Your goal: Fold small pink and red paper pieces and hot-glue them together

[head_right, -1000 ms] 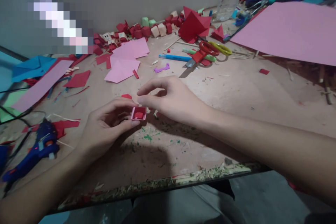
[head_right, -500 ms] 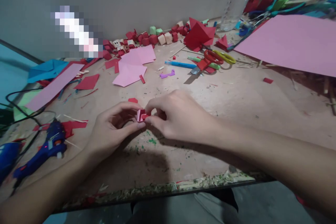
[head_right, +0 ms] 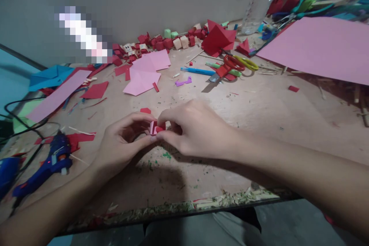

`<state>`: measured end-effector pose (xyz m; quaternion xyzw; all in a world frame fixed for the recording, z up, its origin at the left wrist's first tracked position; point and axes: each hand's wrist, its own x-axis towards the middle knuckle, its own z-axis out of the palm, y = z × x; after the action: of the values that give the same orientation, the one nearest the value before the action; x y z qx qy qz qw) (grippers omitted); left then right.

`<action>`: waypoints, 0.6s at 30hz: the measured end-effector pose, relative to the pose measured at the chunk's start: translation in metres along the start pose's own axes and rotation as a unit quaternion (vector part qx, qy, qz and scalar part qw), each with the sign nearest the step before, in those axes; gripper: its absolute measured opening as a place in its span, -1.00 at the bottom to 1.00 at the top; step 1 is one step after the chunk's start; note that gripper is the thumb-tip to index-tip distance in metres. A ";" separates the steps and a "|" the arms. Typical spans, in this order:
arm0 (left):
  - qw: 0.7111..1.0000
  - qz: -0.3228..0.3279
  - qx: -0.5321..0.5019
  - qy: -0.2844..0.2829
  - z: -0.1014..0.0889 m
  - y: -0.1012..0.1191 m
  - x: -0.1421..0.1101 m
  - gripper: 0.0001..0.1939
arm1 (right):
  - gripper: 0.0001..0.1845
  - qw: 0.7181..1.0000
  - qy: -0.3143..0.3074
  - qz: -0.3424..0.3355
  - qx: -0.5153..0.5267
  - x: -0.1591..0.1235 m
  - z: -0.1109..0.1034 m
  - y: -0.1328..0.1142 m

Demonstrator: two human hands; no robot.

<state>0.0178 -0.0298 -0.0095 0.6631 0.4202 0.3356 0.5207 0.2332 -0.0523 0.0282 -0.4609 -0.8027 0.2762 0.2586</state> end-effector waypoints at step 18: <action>1.000 -0.007 -0.004 0.012 0.000 0.002 0.002 -0.71 | -0.83 1.000 0.016 0.006 -0.008 -0.002 -0.003 -0.002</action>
<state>0.0194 -0.0284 -0.0076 0.6541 0.4296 0.3416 0.5205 0.2351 -0.0544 0.0310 -0.4719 -0.7979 0.2640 0.2664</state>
